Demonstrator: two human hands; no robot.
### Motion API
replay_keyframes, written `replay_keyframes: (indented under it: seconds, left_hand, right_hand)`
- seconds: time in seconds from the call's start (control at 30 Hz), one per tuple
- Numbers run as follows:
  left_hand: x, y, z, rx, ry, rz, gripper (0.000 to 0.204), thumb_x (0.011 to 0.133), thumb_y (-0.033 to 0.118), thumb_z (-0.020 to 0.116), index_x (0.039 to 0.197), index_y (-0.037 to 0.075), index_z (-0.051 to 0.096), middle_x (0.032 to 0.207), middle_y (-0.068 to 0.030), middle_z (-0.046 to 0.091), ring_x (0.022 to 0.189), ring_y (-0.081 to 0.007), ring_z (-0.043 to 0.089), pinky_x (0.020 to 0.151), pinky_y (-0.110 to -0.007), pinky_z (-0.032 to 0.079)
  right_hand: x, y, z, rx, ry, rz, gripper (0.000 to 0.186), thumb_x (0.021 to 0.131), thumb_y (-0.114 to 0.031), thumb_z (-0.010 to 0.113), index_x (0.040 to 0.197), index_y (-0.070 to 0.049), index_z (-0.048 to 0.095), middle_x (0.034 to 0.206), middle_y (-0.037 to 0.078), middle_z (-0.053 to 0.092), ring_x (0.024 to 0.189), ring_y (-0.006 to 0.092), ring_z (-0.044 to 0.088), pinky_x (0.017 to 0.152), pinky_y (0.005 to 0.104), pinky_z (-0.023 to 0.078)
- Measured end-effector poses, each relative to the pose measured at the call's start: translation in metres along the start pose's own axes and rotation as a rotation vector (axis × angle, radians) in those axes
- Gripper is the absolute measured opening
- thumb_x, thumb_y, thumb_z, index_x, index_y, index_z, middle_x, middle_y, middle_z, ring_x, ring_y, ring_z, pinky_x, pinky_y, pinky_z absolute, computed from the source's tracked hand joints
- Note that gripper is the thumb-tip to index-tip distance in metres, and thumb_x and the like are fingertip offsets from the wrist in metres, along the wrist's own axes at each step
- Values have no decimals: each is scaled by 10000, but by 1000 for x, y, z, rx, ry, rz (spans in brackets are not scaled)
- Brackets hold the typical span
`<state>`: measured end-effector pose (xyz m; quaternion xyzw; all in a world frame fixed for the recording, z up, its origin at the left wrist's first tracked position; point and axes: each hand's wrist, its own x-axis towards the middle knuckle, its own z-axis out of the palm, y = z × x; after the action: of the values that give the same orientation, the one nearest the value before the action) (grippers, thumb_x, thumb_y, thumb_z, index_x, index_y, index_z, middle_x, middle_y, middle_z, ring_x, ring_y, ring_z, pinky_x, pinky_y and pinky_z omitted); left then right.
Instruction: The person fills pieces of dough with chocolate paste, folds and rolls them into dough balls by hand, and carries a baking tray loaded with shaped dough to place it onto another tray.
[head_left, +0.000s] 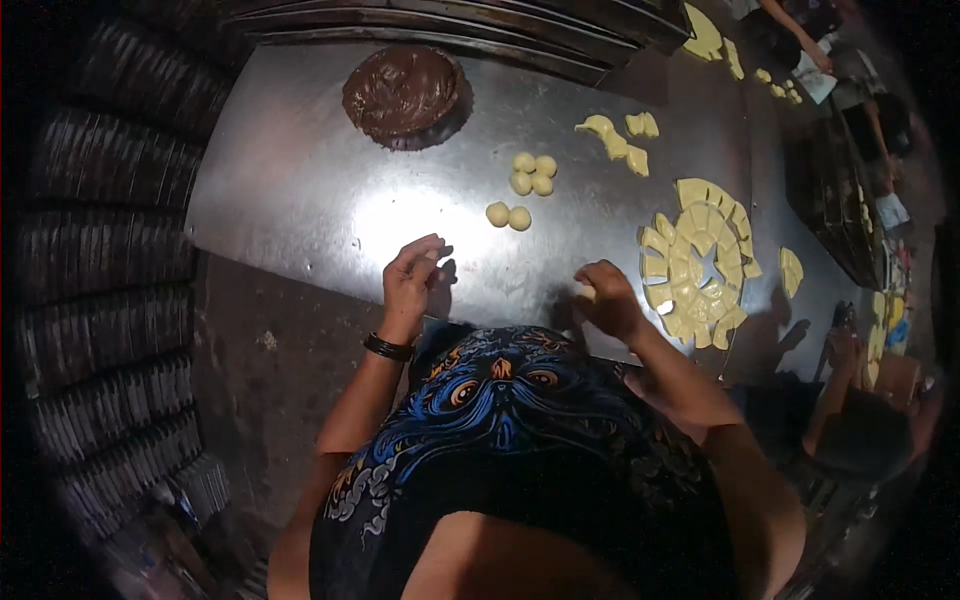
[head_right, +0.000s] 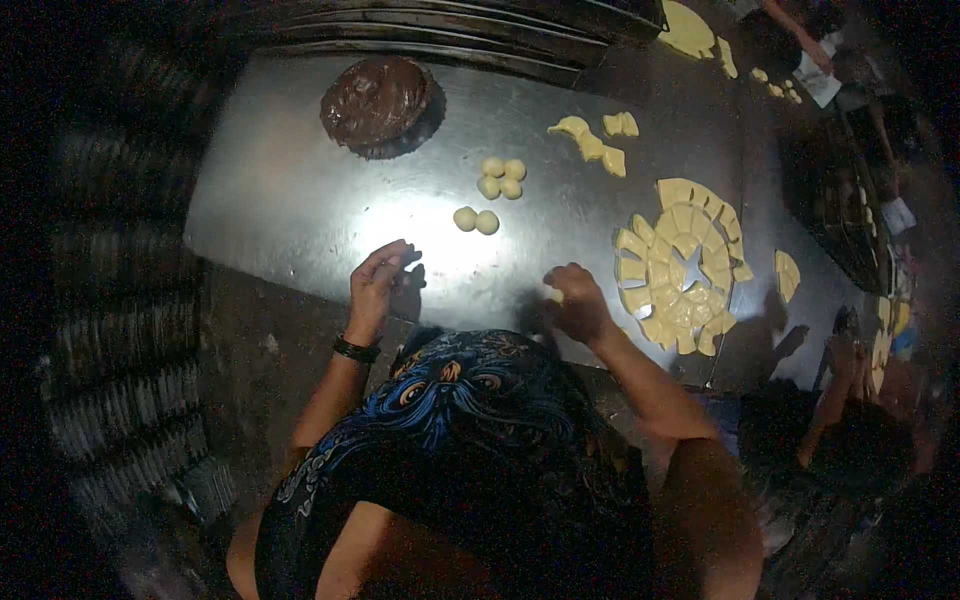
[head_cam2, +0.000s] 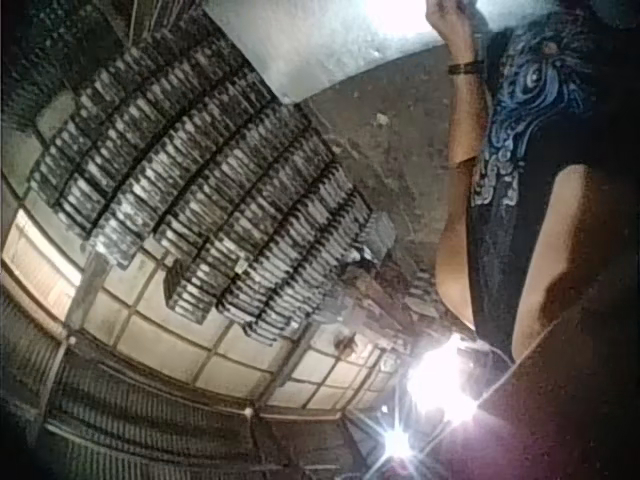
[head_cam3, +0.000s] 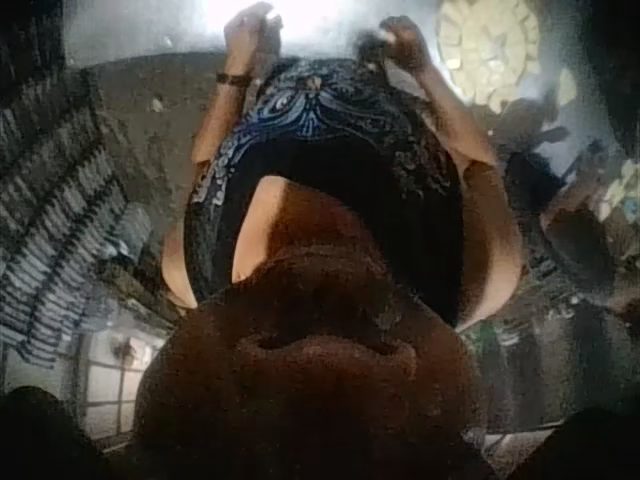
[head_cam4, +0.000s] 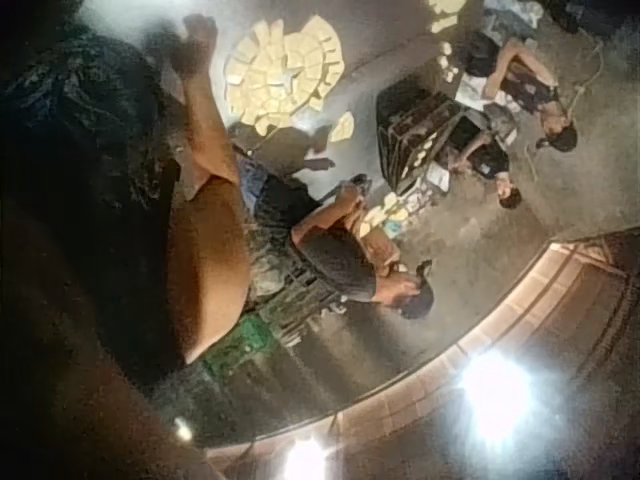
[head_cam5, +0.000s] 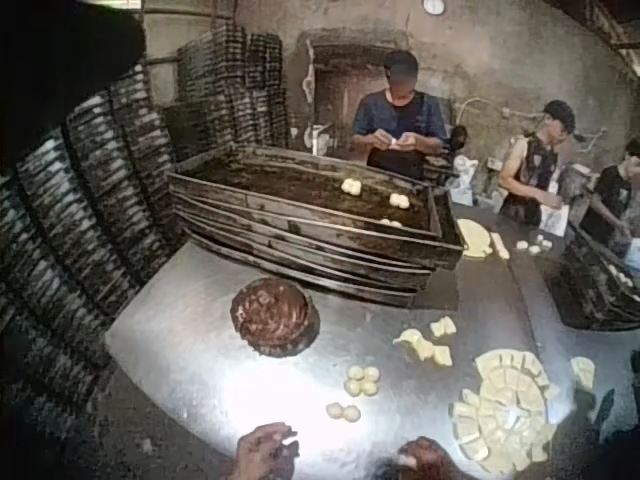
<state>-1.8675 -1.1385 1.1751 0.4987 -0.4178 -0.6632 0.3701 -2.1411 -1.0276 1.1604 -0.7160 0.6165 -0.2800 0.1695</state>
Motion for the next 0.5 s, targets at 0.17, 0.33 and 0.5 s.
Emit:
replay_keyframes:
  seconds: [0.17,0.33,0.5]
  left_hand:
    - [22,3,-8,-112,-93,-22,199,849,23,512,1043,-4,550,1037,-102,573,907,-180,581,620,-234,463]
    - [31,17,-6,-116,-253,-130,213,881,107,483,1054,-10,523,935,-104,572,717,-145,522,641,-246,433]
    - [24,1,2,-248,-498,-274,514,920,316,403,1315,29,241,1286,-126,368,1119,-232,408,897,-364,357]
  right_hand:
    - [72,-72,1,248,245,92,296,618,-108,731,856,-30,572,853,121,586,789,286,562,687,389,468]
    - [92,-54,67,-84,272,28,263,631,-148,731,841,-62,599,853,71,592,854,261,543,782,361,419]
    - [93,7,22,-22,325,63,249,710,-136,661,936,-61,587,901,126,592,872,305,540,764,390,430]
